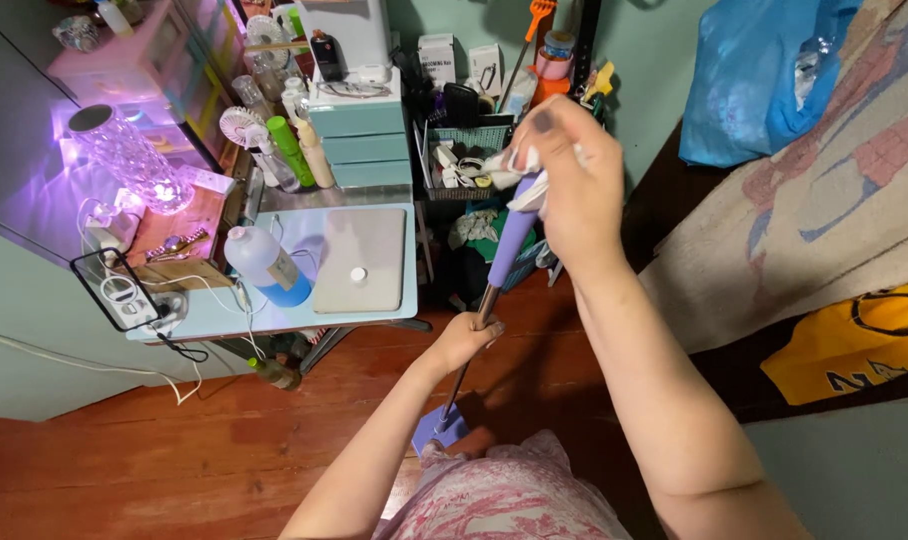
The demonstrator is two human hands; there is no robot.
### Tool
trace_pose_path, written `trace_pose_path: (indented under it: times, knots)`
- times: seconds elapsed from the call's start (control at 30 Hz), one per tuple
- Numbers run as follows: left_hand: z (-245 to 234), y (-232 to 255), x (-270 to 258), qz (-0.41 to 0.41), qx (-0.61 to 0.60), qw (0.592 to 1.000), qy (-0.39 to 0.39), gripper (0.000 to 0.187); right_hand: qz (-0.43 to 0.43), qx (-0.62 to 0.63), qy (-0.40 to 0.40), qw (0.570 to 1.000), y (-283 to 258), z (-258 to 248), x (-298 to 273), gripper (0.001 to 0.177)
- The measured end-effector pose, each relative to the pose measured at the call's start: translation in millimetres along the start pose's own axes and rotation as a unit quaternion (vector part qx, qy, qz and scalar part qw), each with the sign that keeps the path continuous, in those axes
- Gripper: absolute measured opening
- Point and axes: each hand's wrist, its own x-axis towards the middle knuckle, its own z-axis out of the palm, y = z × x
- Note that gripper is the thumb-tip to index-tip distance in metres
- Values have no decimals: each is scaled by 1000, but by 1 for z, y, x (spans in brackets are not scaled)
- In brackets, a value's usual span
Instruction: Mop the wooden floor using a flat mop and a cleaning cloth.
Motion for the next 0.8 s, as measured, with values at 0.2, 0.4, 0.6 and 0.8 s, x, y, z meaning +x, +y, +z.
trace_pose_path:
  times: [0.2,0.4,0.6,0.8]
  knots:
    - [6,-6,-2,-32,-11,999,-10,38,66,187,37,979,-7,9,-4,37]
    - [8,-12,18,-26,-4,1000,-1,34,23,132,78,988,18,1,-15,39]
    - [17,-25,57,-40,-12,999,-7,37,110,247,120,955,61,-43,-26,38]
    - [35,-36,111,-67,5,997,23,39,246,215,186,927,119,-125,-45,34]
